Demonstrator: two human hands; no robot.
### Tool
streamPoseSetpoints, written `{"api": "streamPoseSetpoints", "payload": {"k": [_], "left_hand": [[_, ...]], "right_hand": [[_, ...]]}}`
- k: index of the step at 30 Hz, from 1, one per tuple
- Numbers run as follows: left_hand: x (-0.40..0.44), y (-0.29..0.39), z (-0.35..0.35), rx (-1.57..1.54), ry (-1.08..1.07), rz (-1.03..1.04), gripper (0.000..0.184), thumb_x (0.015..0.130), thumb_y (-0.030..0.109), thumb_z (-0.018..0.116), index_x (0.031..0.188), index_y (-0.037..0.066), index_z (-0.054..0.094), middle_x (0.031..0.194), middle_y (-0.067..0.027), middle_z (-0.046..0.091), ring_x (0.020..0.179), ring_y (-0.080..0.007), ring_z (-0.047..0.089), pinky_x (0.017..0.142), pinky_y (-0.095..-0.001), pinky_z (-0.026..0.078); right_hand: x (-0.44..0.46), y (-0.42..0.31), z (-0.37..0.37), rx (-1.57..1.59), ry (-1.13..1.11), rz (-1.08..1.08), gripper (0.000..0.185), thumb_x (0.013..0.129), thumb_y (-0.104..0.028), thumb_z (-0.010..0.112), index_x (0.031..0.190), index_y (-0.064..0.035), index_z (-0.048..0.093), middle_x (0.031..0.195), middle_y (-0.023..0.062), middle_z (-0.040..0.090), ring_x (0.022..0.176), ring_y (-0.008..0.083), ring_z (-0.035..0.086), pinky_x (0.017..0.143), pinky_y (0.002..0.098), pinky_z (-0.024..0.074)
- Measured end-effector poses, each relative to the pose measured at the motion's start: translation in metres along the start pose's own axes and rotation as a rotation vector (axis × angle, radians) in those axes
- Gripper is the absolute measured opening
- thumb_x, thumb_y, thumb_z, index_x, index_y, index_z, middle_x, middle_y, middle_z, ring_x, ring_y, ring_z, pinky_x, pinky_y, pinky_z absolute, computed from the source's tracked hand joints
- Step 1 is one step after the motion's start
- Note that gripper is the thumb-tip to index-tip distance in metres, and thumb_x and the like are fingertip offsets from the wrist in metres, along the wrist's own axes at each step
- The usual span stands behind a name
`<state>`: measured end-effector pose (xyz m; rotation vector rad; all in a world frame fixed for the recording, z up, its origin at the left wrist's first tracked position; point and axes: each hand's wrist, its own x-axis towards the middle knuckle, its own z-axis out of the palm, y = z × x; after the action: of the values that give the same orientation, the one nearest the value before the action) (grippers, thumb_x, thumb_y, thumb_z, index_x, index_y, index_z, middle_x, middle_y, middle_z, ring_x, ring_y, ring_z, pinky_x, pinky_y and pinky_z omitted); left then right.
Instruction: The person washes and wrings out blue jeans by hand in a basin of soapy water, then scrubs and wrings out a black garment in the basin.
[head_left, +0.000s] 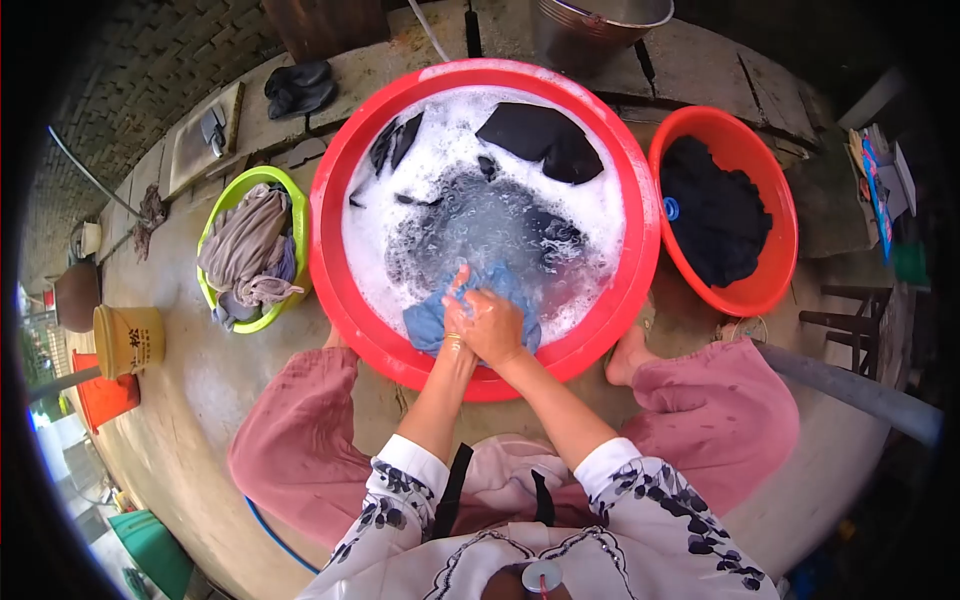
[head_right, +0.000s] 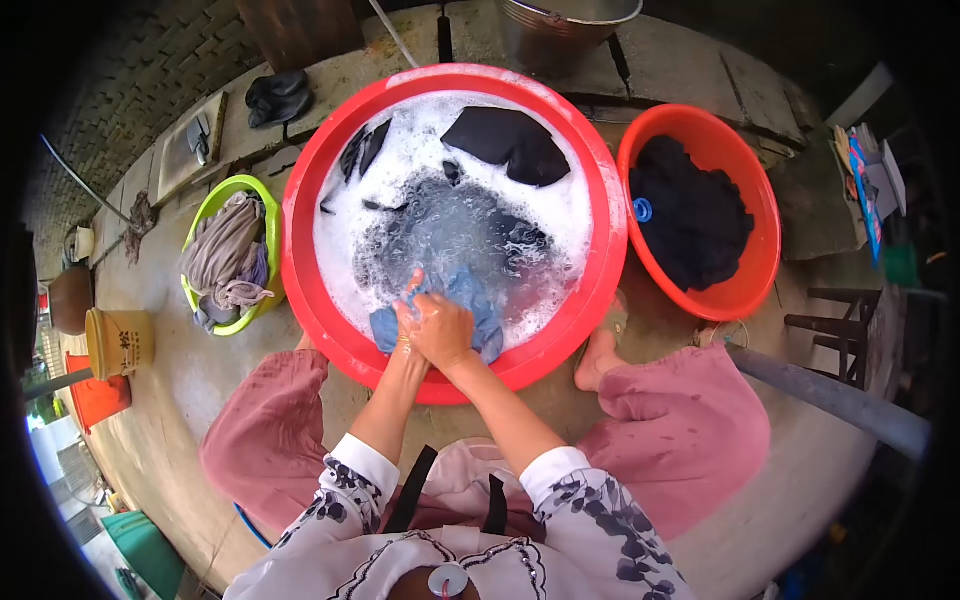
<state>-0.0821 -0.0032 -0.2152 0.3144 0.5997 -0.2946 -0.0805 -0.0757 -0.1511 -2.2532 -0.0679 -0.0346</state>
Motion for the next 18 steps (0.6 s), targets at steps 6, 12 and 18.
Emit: {"api": "streamPoseSetpoints", "payload": {"k": [6, 12, 18], "left_hand": [[-0.011, 0.027, 0.062, 0.231, 0.203, 0.085, 0.025, 0.089, 0.023, 0.048, 0.097, 0.003, 0.059, 0.093, -0.0083, 0.064, 0.085, -0.0211, 0.062, 0.079, -0.0365, 0.05], [0.036, 0.165, 0.143, 0.661, -0.007, 0.481, 0.02, 0.085, 0.019, 0.06, 0.091, 0.0, 0.06, 0.086, -0.0067, 0.064, 0.075, -0.0162, 0.061, 0.071, -0.0284, 0.05], [0.072, 0.233, 0.139, 1.88, 0.275, 1.014, 0.081, 0.067, 0.037, 0.073, 0.128, -0.003, 0.038, 0.111, -0.0205, 0.055, 0.096, -0.0295, 0.056, 0.086, -0.0363, 0.043]], "right_hand": [[0.071, 0.031, -0.008, -0.197, 0.023, -0.132, 0.036, 0.083, -0.04, 0.055, 0.064, -0.0097, 0.06, 0.063, 0.0154, 0.06, 0.058, 0.0364, 0.059, 0.054, 0.0452, 0.0461], [0.185, 0.004, -0.062, 0.251, -0.066, -0.026, 0.037, 0.083, -0.038, 0.061, 0.084, -0.0015, 0.062, 0.071, 0.0117, 0.061, 0.069, 0.0203, 0.059, 0.063, 0.0338, 0.0433], [0.174, 0.095, -0.058, 0.072, -0.034, 0.219, 0.047, 0.073, -0.034, 0.067, 0.105, -0.0005, 0.058, 0.092, 0.0164, 0.064, 0.088, 0.0262, 0.062, 0.08, 0.0335, 0.0469]]}}
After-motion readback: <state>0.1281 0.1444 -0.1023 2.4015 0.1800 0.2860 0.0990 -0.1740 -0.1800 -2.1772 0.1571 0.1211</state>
